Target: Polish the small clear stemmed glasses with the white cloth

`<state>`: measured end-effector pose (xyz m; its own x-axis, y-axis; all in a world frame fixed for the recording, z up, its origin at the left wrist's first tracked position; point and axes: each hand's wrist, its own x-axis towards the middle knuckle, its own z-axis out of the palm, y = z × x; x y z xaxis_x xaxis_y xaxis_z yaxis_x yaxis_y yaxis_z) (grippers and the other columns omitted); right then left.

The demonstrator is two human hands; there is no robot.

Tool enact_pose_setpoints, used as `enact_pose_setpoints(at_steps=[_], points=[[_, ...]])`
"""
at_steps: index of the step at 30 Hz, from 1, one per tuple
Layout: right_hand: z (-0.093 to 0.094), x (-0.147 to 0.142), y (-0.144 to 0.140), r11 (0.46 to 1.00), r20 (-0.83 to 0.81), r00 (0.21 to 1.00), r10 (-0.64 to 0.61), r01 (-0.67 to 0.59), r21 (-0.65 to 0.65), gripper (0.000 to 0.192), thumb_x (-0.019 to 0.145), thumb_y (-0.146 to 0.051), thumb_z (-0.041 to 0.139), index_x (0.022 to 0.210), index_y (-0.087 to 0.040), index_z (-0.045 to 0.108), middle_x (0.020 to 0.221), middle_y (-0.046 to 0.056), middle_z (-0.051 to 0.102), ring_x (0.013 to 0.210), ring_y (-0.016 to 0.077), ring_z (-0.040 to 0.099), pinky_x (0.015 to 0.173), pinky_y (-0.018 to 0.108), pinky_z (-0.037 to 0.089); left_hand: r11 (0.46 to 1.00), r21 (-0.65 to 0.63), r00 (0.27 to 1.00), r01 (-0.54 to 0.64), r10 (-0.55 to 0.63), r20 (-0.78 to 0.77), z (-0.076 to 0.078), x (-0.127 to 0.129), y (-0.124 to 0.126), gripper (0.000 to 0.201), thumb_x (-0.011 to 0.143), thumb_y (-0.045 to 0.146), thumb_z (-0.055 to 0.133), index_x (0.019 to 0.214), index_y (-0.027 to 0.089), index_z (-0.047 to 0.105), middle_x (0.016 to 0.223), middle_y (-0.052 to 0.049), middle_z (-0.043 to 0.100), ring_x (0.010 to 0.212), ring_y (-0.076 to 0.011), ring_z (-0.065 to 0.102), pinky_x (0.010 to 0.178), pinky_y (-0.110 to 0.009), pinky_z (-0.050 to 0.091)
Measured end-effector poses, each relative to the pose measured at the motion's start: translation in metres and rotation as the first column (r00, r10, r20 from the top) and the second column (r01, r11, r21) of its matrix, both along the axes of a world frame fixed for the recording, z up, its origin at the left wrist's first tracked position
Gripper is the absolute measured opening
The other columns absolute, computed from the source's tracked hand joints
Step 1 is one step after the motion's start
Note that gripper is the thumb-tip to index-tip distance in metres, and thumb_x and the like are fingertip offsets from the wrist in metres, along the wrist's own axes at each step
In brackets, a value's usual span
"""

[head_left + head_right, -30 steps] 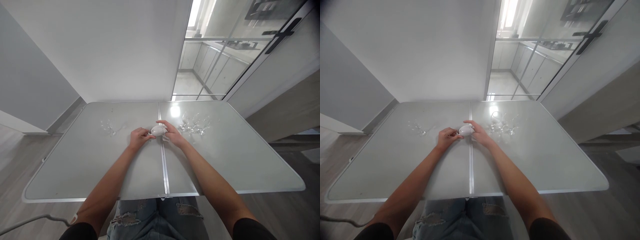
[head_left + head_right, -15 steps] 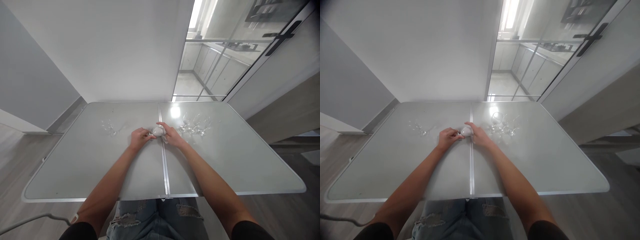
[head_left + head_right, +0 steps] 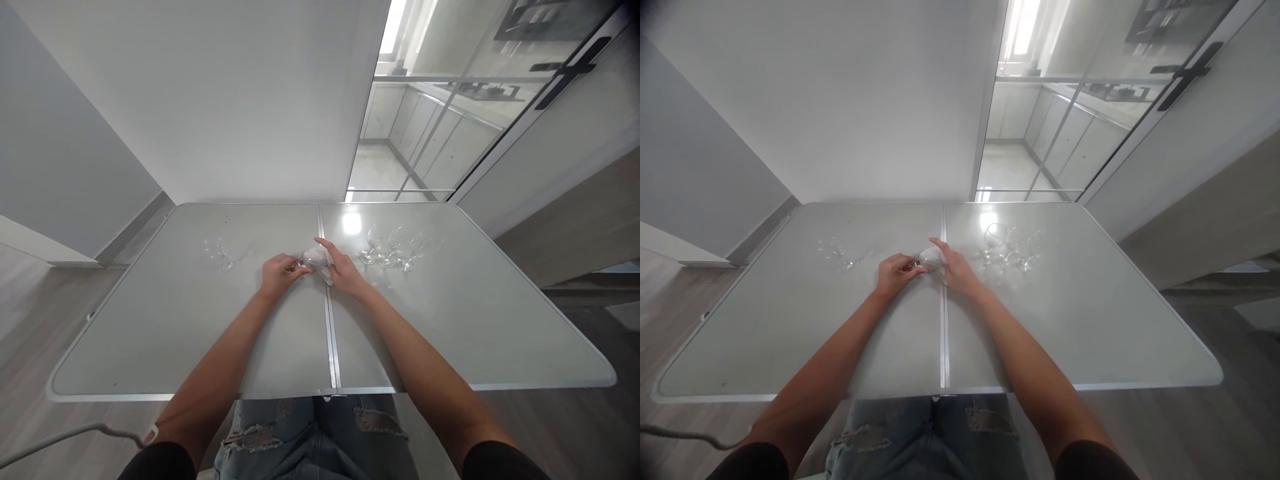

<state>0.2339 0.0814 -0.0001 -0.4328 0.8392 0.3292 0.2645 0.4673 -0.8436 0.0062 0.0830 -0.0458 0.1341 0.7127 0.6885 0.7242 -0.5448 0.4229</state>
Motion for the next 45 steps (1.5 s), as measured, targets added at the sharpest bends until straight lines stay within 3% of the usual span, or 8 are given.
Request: enact_pose_setpoints(at_steps=[6, 15, 22, 26, 31, 37, 42, 45], points=[[0.000, 0.003, 0.003, 0.999, 0.169, 0.986, 0.006, -0.001, -0.034, 0.072, 0.076, -0.013, 0.048, 0.147, -0.024, 0.046, 0.076, 0.000, 0.060, 0.070, 0.0179, 0.050, 0.073, 0.031, 0.044, 0.998, -0.058, 0.999, 0.013, -0.015, -0.032, 0.001, 0.001, -0.002, 0.047, 0.078, 0.065, 0.072, 0.067, 0.019, 0.069, 0.057, -0.001, 0.060, 0.055, -0.0114, 0.052, 0.054, -0.025, 0.033], [-0.012, 0.006, 0.010, 0.905, -0.296, 0.951, -0.091, -0.045, -0.423, 0.076, 0.058, -0.012, 0.045, 0.132, -0.024, 0.058, 0.062, -0.006, 0.045, 0.057, 0.0129, 0.041, 0.054, 0.023, 0.033, 0.994, -0.078, 0.997, 0.076, -0.078, -0.025, 0.003, 0.002, -0.003, 0.046, 0.077, 0.064, 0.073, 0.070, 0.019, 0.070, 0.059, -0.002, 0.062, 0.056, -0.0117, 0.053, 0.056, -0.025, 0.034], [-0.001, -0.002, 0.000, 0.994, -0.131, 0.991, -0.027, 0.013, -0.107, 0.088, 0.070, -0.009, 0.048, 0.155, -0.029, 0.036, 0.080, -0.002, 0.060, 0.071, 0.0162, 0.051, 0.080, 0.033, 0.046, 1.000, 0.004, 0.999, 0.003, -0.003, -0.039, 0.002, -0.003, 0.001, 0.045, 0.077, 0.064, 0.073, 0.072, 0.020, 0.071, 0.057, -0.001, 0.060, 0.055, -0.0122, 0.052, 0.056, -0.026, 0.032], [0.004, -0.002, -0.001, 0.993, 0.014, 1.000, -0.014, 0.015, -0.113, 0.083, 0.073, -0.013, 0.055, 0.154, -0.025, 0.040, 0.076, -0.002, 0.060, 0.069, 0.0165, 0.051, 0.080, 0.034, 0.046, 1.000, -0.002, 0.997, -0.003, 0.003, -0.071, 0.002, -0.003, 0.001, 0.048, 0.076, 0.067, 0.072, 0.069, 0.019, 0.071, 0.056, -0.002, 0.059, 0.055, -0.0122, 0.051, 0.055, -0.026, 0.031], [0.000, 0.003, 0.006, 0.966, -0.125, 0.989, -0.073, 0.039, -0.256, 0.075, 0.065, -0.010, 0.051, 0.139, -0.025, 0.059, 0.087, 0.001, 0.066, 0.078, 0.0174, 0.056, 0.078, 0.031, 0.047, 0.999, -0.035, 0.997, 0.035, -0.037, -0.070, 0.003, 0.000, -0.002, 0.048, 0.076, 0.067, 0.072, 0.068, 0.019, 0.070, 0.058, -0.002, 0.061, 0.054, -0.0120, 0.053, 0.055, -0.026, 0.032], [0.003, 0.006, 0.006, 0.856, -0.345, 0.912, -0.220, 0.011, -0.517, 0.088, 0.056, -0.013, 0.051, 0.144, -0.020, 0.053, 0.070, -0.003, 0.059, 0.061, 0.0141, 0.052, 0.060, 0.026, 0.047, 0.997, -0.020, 0.997, 0.070, -0.070, -0.032, 0.005, -0.001, -0.002, 0.046, 0.074, 0.065, 0.074, 0.070, 0.019, 0.069, 0.058, -0.001, 0.062, 0.055, -0.0116, 0.054, 0.054, -0.025, 0.036], [0.004, 0.002, 0.002, 0.960, -0.267, 0.951, -0.154, 0.080, -0.269, 0.095, 0.064, -0.012, 0.051, 0.156, -0.027, 0.034, 0.115, 0.004, 0.068, 0.096, 0.0209, 0.062, 0.093, 0.038, 0.052, 0.999, 0.039, 1.000, -0.013, 0.013, 0.001, 0.005, -0.006, 0.001, 0.044, 0.076, 0.063, 0.074, 0.070, 0.019, 0.069, 0.057, -0.001, 0.061, 0.055, -0.0116, 0.054, 0.055, -0.025, 0.036], [0.000, -0.001, 0.001, 0.988, -0.125, 0.991, -0.053, 0.034, -0.149, 0.091, 0.068, -0.010, 0.050, 0.156, -0.028, 0.036, 0.119, 0.004, 0.067, 0.104, 0.0230, 0.061, 0.104, 0.044, 0.045, 0.999, 0.048, 0.998, 0.005, -0.002, -0.056, 0.004, -0.006, 0.001, 0.045, 0.076, 0.063, 0.074, 0.069, 0.019, 0.069, 0.055, 0.000, 0.059, 0.054, -0.0113, 0.052, 0.054, -0.025, 0.033]])
